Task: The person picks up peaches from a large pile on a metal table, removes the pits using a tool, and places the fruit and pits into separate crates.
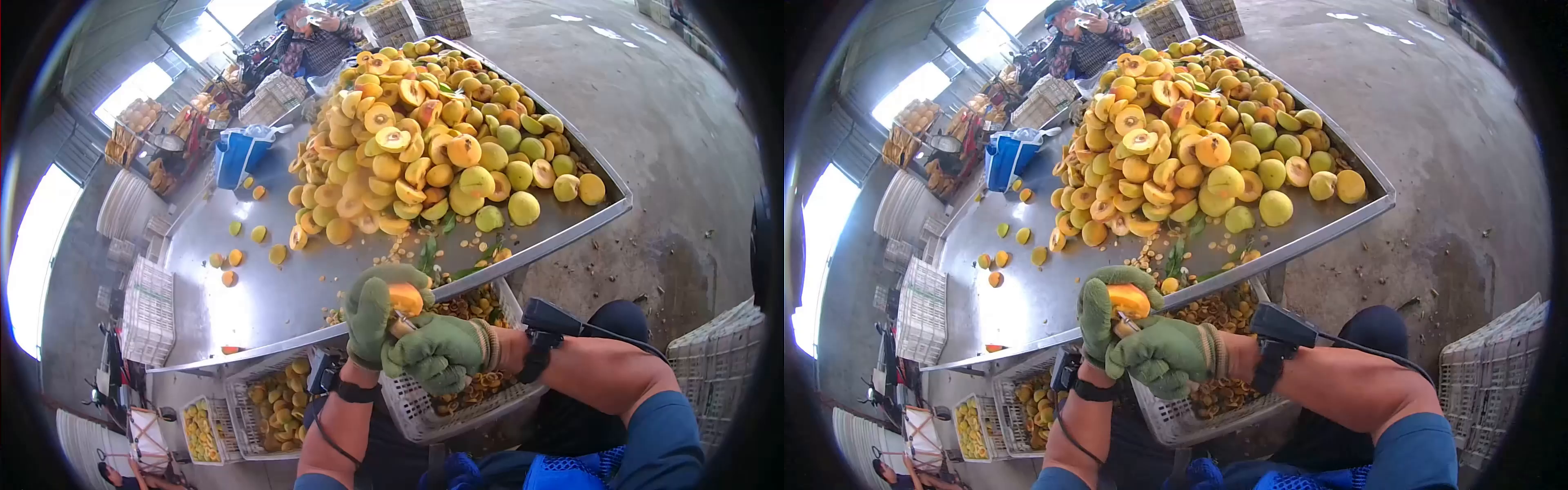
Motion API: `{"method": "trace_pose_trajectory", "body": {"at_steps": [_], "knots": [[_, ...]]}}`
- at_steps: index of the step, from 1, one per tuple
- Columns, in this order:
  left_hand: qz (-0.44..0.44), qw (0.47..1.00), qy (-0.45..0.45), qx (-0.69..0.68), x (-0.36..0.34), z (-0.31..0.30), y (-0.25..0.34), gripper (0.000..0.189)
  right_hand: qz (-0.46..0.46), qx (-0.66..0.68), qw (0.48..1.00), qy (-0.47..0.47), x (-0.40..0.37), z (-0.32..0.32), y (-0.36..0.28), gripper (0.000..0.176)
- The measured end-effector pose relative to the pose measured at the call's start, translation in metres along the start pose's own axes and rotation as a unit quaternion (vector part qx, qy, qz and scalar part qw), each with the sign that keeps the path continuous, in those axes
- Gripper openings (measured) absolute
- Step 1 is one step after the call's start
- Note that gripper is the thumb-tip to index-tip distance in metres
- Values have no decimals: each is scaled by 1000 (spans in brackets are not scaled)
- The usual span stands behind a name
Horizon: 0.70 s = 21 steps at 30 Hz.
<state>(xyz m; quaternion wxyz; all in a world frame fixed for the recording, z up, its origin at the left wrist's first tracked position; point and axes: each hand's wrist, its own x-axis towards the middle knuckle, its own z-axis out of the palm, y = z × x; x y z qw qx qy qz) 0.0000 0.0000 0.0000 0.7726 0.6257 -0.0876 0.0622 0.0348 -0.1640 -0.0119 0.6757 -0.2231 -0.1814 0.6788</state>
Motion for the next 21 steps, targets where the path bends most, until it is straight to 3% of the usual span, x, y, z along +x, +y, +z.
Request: {"method": "trace_pose_trajectory", "body": {"at_steps": [5,7,8,11,12,15,18,21], "knots": [[42,998,44,-4,-3,11,5,53,-17,33,999,-34,-1,6,0,16],[48,994,98,29,-2,11,1,57,-50,-136,985,98,-3,24,-4,17],[52,990,126,44,-2,11,-3,59,-64,-218,960,164,-4,30,-6,18],[70,963,260,32,6,-3,-18,60,-308,-416,810,275,13,15,32,23],[48,971,234,24,5,-1,-7,60,-261,-451,804,287,6,17,32,27],[-28,949,242,-198,6,-15,-4,60,-107,-531,788,294,-18,21,23,41],[-63,942,237,-230,-5,-16,6,60,72,-532,792,292,-29,17,24,56],[-76,937,220,-261,-15,-17,8,60,59,-562,762,316,-35,26,27,52]]}}
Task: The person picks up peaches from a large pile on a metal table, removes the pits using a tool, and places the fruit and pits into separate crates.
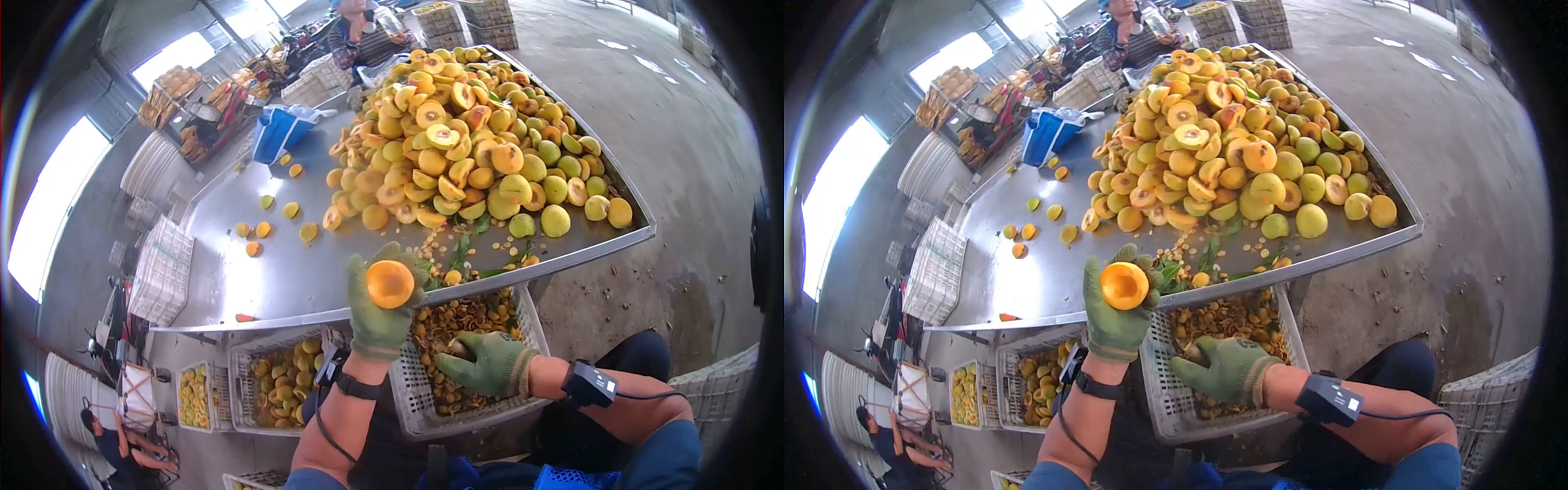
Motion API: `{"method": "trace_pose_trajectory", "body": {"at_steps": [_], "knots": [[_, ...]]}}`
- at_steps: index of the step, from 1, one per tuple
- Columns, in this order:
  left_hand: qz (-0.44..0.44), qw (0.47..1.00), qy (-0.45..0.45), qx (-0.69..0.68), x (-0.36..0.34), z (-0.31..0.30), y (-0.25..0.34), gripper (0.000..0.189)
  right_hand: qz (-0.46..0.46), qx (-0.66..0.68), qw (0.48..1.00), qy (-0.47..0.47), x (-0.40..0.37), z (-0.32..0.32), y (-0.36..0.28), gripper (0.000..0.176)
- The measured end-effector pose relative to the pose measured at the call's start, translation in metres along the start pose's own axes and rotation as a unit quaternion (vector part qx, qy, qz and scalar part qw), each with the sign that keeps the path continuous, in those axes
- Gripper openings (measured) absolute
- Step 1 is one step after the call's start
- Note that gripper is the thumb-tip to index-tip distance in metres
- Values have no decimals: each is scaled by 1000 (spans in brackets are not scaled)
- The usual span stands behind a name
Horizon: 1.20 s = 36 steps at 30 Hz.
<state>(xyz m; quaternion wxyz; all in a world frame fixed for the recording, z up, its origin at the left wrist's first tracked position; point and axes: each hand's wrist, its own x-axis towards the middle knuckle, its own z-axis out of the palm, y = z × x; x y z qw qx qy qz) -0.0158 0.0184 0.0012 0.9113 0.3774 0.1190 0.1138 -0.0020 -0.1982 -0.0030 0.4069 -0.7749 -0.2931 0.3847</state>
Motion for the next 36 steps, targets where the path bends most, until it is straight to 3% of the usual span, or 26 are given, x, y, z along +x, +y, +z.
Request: {"method": "trace_pose_trajectory", "body": {"at_steps": [7,9,11,12,13,14,18,20,21,24,27,30,33,34,36], "knots": [[20,994,12,109,-35,-20,14,54,1,-69,996,51,-23,-1,-16,49],[100,956,31,274,-48,-47,38,52,25,-182,983,10,-27,-1,-12,49],[154,888,56,430,-69,-93,69,49,48,-277,959,-46,-41,1,-17,50],[225,841,74,487,-81,-116,80,45,31,-284,956,-62,-48,3,-18,49],[194,825,201,492,-96,-120,92,31,14,-291,954,-76,-54,4,-16,49],[183,770,249,559,-108,-138,105,31,-3,-296,951,-89,-57,6,-13,48],[-13,586,278,761,-147,-291,136,45,18,-352,926,-136,-63,12,-27,47],[15,586,284,759,-165,-378,134,48,-25,-361,923,-130,-58,18,-30,47],[30,588,283,758,-167,-377,132,49,-42,-365,922,-125,-56,19,-31,47],[-6,535,388,750,-160,-362,141,51,-84,-346,928,-106,-52,20,-38,47],[61,544,391,740,-148,-319,145,51,-58,-334,936,-101,-54,13,-50,47],[66,528,373,760,-138,-290,146,54,-69,-339,935,-82,-48,12,-33,38],[108,545,367,746,-133,-271,142,50,-29,-333,936,-108,-53,7,-40,41],[115,555,358,742,-127,-264,139,49,-68,-308,943,-103,-53,7,-37,39],[160,701,342,606,-122,-211,130,33,-129,-260,954,-70,-58,4,-24,36]]}}
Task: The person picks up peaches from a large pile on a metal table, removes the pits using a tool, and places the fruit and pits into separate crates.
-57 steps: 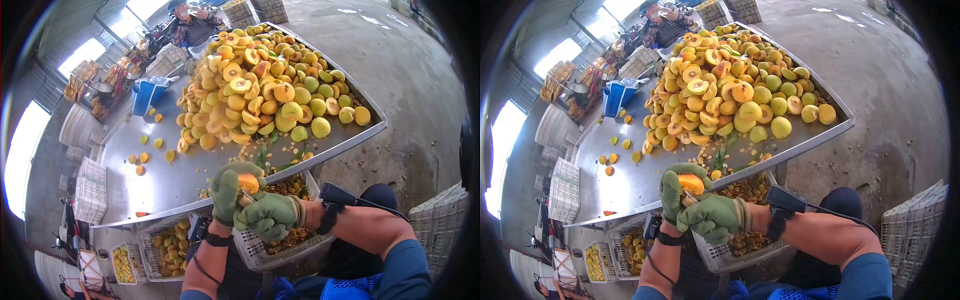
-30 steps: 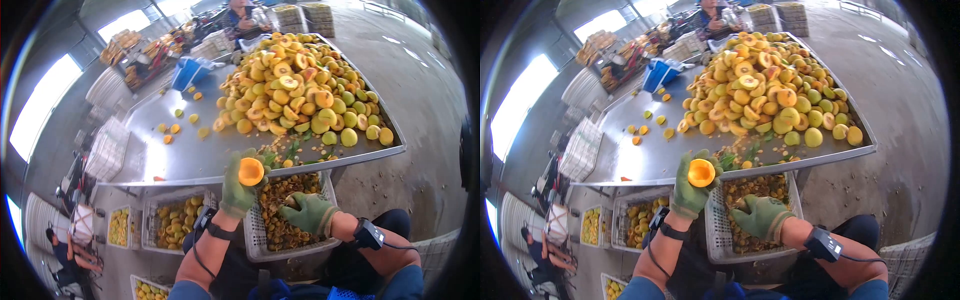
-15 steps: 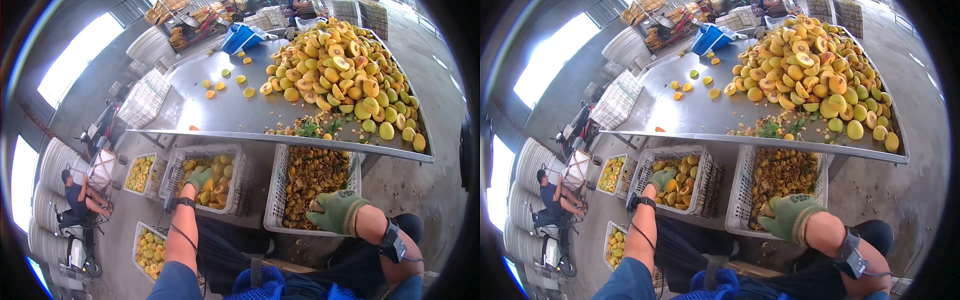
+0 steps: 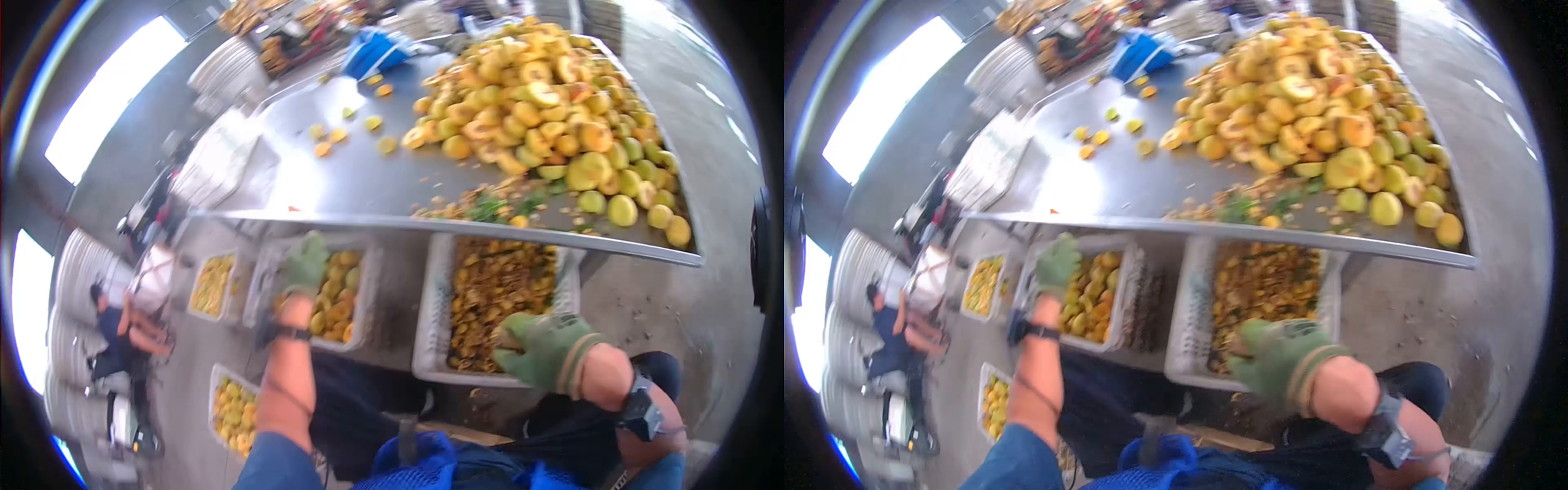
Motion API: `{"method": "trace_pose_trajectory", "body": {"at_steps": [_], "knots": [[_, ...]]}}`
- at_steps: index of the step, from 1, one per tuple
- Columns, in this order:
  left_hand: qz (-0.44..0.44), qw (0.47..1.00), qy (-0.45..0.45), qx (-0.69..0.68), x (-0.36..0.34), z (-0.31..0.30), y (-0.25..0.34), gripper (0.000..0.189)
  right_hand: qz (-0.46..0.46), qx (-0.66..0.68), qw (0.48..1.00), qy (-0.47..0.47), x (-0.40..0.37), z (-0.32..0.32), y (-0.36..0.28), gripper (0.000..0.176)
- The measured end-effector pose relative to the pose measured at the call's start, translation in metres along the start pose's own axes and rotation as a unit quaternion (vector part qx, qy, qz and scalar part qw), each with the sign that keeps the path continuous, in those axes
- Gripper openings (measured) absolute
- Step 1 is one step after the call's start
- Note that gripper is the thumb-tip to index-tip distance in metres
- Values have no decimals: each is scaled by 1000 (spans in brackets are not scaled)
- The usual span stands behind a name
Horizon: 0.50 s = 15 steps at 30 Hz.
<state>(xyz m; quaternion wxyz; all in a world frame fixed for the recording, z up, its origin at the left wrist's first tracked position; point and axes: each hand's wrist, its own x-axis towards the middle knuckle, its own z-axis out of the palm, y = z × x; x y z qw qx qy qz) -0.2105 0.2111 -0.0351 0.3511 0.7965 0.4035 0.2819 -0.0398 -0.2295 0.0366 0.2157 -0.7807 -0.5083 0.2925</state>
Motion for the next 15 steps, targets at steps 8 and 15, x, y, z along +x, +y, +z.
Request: {"method": "trace_pose_trajectory", "body": {"at_steps": [8,15], "knots": [[379,922,-55,55,8,105,155,28,-14,91,987,131,2,-2,9,28],[292,948,-57,111,94,272,174,55,97,165,968,161,3,-18,24,28]]}}
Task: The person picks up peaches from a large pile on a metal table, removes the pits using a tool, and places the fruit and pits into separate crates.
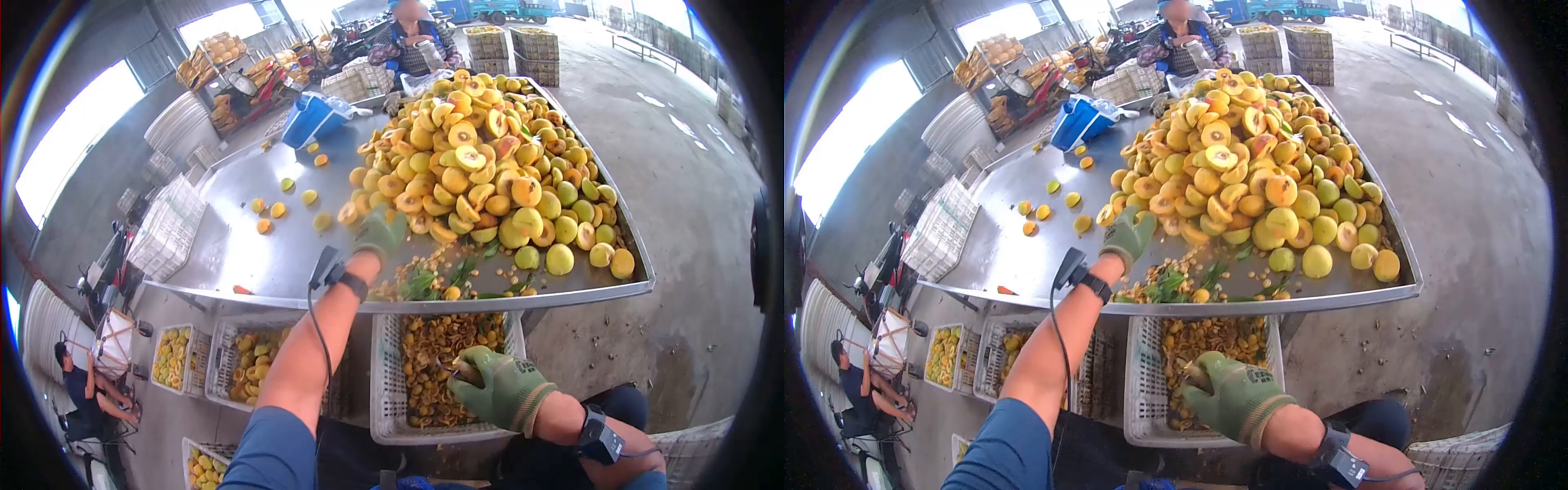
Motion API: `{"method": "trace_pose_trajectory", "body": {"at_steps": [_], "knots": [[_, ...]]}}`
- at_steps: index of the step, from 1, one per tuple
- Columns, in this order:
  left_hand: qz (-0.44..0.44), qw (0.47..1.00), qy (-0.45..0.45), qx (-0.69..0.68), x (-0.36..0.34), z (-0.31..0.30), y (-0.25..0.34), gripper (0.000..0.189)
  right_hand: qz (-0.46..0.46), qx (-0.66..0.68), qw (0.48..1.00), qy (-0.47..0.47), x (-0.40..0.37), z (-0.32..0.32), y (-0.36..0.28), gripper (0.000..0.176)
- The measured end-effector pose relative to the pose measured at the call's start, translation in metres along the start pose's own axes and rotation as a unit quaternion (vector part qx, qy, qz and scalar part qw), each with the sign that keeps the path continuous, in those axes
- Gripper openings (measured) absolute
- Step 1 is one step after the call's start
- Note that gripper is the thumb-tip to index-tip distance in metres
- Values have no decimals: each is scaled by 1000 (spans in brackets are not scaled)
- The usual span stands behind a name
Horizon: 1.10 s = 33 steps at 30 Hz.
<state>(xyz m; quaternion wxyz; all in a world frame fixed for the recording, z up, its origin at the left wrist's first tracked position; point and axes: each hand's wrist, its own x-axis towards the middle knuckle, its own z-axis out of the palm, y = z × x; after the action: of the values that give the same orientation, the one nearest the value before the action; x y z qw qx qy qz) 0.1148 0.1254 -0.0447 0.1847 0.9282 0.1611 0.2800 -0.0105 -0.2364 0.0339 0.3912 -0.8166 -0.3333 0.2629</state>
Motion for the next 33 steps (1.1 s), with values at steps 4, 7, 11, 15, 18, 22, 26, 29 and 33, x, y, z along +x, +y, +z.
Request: {"method": "trace_pose_trajectory", "body": {"at_steps": [4,7,11,15,18,22,26,29,33], "knots": [[-173,976,-84,-106,71,74,-27,70,76,228,970,36,21,-8,18,30],[-140,953,-194,-188,85,83,-37,63,149,423,894,-3,37,-37,16,29],[-197,891,-206,-354,37,26,4,44,127,507,852,-39,54,-57,25,29],[-219,779,-232,-540,-43,-28,47,39,90,438,893,-53,78,-56,18,30],[-163,775,-198,-577,-88,-53,87,38,57,446,891,-61,98,-38,18,33],[-256,672,-197,-666,-105,-59,97,38,39,393,917,-63,112,-29,22,35],[-195,718,-230,-627,-106,-46,75,44,33,364,929,-53,113,-24,24,37],[-34,832,-261,-489,-109,-38,53,51,16,236,972,9,119,-14,30,38],[12,823,-247,-512,-110,-33,52,52,-48,63,990,118,123,-2,36,29]]}}
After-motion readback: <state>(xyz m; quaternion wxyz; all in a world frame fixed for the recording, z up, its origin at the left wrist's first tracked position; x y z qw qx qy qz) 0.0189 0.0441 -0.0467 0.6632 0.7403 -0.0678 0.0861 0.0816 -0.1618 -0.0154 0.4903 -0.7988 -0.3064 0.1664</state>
